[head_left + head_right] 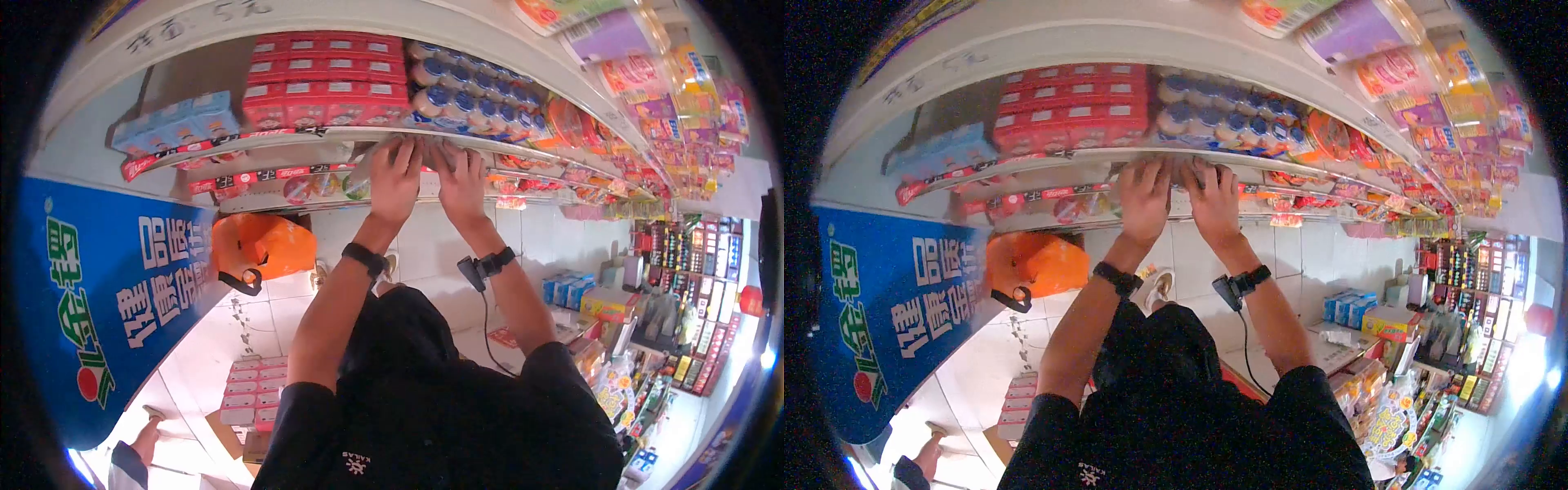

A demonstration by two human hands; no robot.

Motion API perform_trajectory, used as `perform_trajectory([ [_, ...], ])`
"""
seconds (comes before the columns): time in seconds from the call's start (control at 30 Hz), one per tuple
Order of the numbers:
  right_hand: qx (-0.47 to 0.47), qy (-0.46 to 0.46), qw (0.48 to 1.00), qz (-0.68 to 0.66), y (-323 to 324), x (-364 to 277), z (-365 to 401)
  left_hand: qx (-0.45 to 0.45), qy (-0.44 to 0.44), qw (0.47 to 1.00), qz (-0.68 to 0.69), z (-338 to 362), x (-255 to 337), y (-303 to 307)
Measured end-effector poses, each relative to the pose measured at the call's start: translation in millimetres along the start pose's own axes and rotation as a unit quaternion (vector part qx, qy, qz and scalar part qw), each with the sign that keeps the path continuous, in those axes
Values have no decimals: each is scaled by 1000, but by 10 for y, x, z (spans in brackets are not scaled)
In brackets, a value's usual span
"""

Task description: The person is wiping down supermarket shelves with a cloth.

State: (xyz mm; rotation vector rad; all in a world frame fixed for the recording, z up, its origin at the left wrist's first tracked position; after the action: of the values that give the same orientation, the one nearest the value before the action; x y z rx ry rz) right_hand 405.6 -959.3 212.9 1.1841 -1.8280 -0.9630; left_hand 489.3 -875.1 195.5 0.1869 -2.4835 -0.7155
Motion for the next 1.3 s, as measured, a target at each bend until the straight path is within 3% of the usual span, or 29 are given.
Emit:
perform_trajectory([
  [0.5,-16,-87,996,-16,87,1240,577,-57,-31,997,34,-59,1035,-914],
  [1.0,-27,-90,995,-44,79,1922,937,-70,-20,997,27,-8,1564,-1417],
  [1.3,16,-64,996,-56,147,2433,1198,-40,-29,999,8,-30,2050,-1706],
])
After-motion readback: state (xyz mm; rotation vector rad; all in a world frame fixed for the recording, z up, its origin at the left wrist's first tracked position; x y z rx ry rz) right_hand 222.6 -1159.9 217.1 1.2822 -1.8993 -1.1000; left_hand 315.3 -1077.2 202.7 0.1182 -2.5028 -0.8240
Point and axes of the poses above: each hand's wrist, its own z-axis away from the middle knuckle, its own y-axis out of the back of the hand, x = y × z, the point moved 9 cm from there along -z, towards the middle knuckle, and after that the axes turned 5 degrees about -z, right-handed, at the moved point
